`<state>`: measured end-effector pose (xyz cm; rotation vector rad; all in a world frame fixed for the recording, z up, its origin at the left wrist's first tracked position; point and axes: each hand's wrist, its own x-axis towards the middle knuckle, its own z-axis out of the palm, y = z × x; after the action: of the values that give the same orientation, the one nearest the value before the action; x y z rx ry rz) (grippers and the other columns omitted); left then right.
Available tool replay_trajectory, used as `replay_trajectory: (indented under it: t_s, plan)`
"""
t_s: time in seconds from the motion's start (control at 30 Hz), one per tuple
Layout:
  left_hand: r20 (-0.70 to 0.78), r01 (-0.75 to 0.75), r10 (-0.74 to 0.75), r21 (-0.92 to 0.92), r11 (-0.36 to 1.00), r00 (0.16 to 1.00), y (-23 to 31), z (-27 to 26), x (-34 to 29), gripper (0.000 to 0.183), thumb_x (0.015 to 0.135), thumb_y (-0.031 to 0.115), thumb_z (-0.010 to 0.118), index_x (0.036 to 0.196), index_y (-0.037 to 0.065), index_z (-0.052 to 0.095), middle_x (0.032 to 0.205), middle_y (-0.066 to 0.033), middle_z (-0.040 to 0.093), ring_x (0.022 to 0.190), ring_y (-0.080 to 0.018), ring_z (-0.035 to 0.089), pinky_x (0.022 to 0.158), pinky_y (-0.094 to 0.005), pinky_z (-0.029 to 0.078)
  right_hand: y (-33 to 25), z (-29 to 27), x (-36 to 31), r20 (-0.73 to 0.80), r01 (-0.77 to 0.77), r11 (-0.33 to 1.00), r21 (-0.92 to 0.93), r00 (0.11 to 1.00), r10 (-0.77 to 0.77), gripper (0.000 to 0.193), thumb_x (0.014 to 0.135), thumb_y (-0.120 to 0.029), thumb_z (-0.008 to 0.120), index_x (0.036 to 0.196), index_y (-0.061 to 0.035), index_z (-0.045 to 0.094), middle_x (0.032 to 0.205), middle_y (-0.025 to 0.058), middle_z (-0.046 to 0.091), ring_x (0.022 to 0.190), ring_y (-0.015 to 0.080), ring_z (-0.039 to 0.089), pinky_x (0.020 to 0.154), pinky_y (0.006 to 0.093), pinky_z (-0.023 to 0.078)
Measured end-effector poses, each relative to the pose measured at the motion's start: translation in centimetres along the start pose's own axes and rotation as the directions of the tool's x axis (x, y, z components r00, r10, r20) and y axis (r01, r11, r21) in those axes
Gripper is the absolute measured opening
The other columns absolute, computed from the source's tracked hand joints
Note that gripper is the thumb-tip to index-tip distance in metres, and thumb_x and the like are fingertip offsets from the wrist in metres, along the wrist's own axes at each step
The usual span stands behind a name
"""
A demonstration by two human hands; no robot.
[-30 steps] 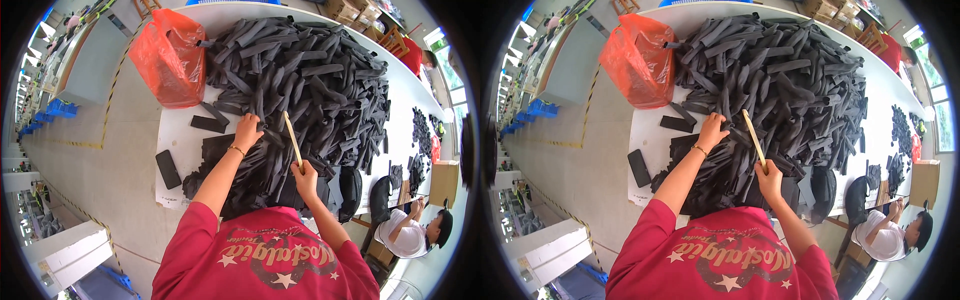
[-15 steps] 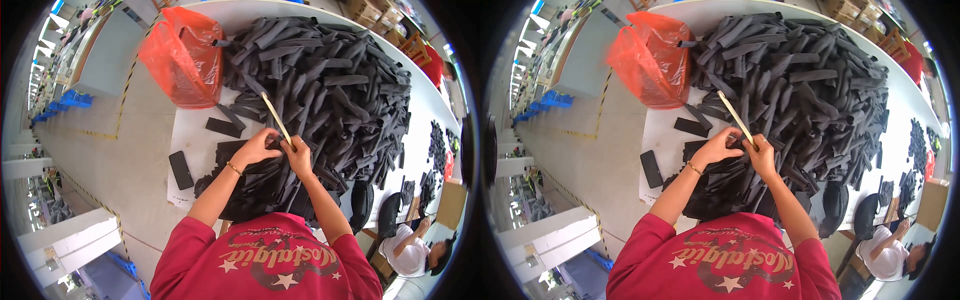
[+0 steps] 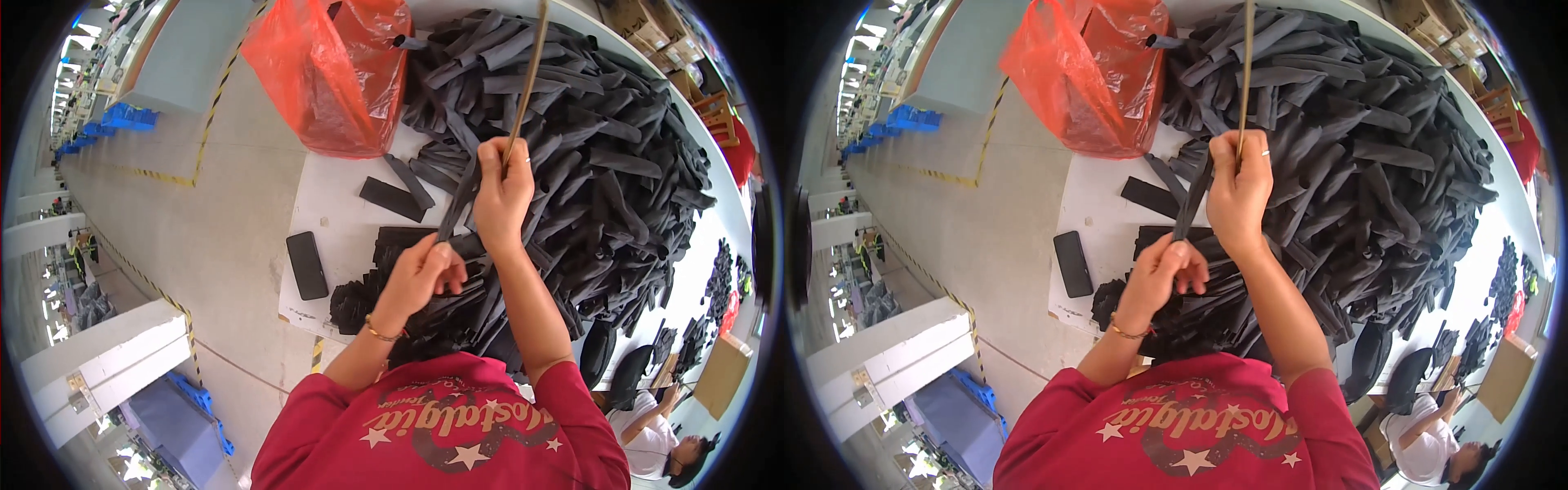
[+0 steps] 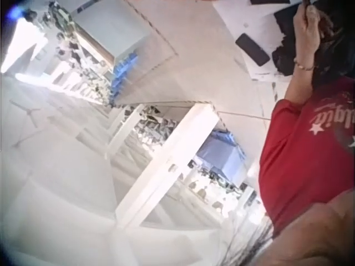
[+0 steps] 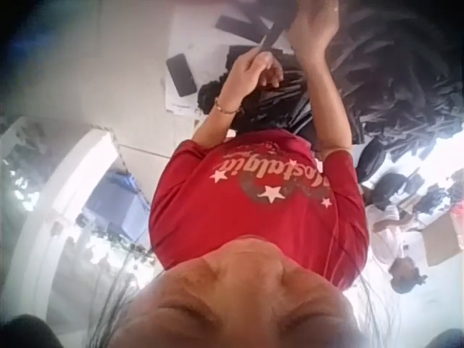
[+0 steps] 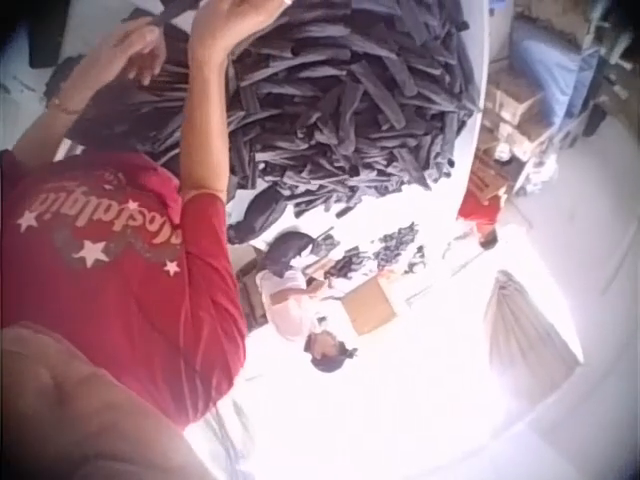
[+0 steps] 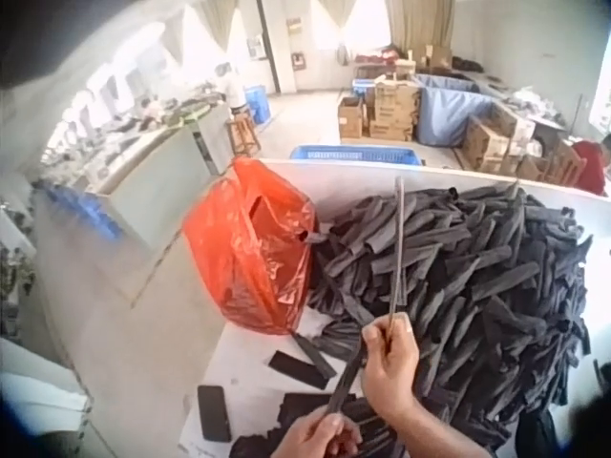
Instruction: Using a wooden stick to inspect and separate black foam manufacturing components on a work table.
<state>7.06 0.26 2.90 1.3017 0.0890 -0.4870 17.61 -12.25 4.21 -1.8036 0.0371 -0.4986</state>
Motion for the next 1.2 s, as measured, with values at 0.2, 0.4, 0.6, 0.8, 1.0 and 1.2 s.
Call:
replay_trajectory:
  t_s: [0.2, 0.4, 0.6, 0.8, 1.0, 1.2]
  plan:
    - [-0.191, -0.033, 0.167, 0.559, 0.828, 0.967, -4.3, -9.0, 1.7, 0.010, 0.087, 0.012, 0.059, 0.081, 0.004, 0.059, 0.076, -0.0053, 0.063, 0.067, -0.0173, 0.061, 0.060, -0.0292, 0.046, 4.5, -0.5, 6.1, 0.006, -0.160, 0.975, -0.156, 0.987, 0.163, 0.025, 0.096, -0.022, 0.058, 0.093, 0.0025, 0.062, 0.070, 0.0066, 0.055, 0.065, 0.0140, 0.050, 0.063, 0.0278, 0.043]
    - [0.277, -0.368, 0.376, 0.909, 0.194, 0.884, -8.6, -14.8, 9.5, 0.009, 0.073, 0.013, 0.071, 0.079, 0.009, 0.065, 0.081, -0.0027, 0.061, 0.095, -0.0230, 0.056, 0.083, -0.0372, 0.044, 5.5, -3.9, 0.7, 0.075, -0.170, 0.898, -0.405, 0.973, 0.219, 0.027, 0.097, -0.024, 0.056, 0.113, -0.0038, 0.058, 0.075, 0.0131, 0.059, 0.067, 0.0234, 0.058, 0.064, 0.0328, 0.046]
    - [0.240, -0.405, 0.385, 0.804, 0.435, 0.891, -6.1, -15.2, 8.6, 0.007, 0.074, 0.009, 0.071, 0.078, 0.006, 0.067, 0.084, -0.0040, 0.064, 0.092, -0.0253, 0.056, 0.084, -0.0365, 0.045, 5.0, -12.3, -5.9, 0.465, 0.307, 0.818, -0.487, 0.884, -0.055, 0.021, 0.086, -0.004, 0.063, 0.106, -0.0063, 0.065, 0.077, 0.0090, 0.061, 0.069, 0.0263, 0.061, 0.061, 0.0340, 0.048]
    - [0.189, -0.377, 0.369, 0.751, 0.542, 0.910, -3.0, -12.9, 6.1, 0.008, 0.076, 0.008, 0.070, 0.083, 0.005, 0.069, 0.083, -0.0057, 0.067, 0.089, -0.0259, 0.057, 0.083, -0.0356, 0.046, 3.8, -14.9, -8.7, 0.581, 0.480, 0.713, -0.512, 0.804, -0.124, 0.027, 0.078, -0.004, 0.068, 0.104, -0.0113, 0.068, 0.072, 0.0045, 0.055, 0.066, 0.0217, 0.059, 0.056, 0.0350, 0.048]
    - [0.380, -0.560, 0.438, 0.712, 0.423, 0.814, -0.5, -9.1, 4.0, 0.008, 0.075, 0.012, 0.070, 0.079, 0.005, 0.069, 0.079, -0.0054, 0.067, 0.086, -0.0265, 0.058, 0.084, -0.0362, 0.046, 2.1, -13.4, -10.3, 0.604, 0.571, 0.654, -0.497, 0.768, -0.212, 0.030, 0.079, -0.006, 0.066, 0.109, -0.0111, 0.066, 0.074, 0.0049, 0.055, 0.066, 0.0220, 0.059, 0.057, 0.0354, 0.049]
    - [0.376, -0.631, 0.709, 0.765, 0.127, 0.597, 1.8, -1.7, -0.7, 0.023, 0.073, 0.008, 0.074, 0.094, 0.005, 0.068, 0.103, -0.0082, 0.064, 0.099, -0.0280, 0.061, 0.089, -0.0407, 0.046, 2.2, -8.9, -14.0, 0.500, 0.239, 0.936, -0.259, 0.862, -0.082, 0.025, 0.087, -0.006, 0.063, 0.112, -0.0018, 0.062, 0.086, 0.0101, 0.067, 0.075, 0.0233, 0.066, 0.067, 0.0325, 0.051]
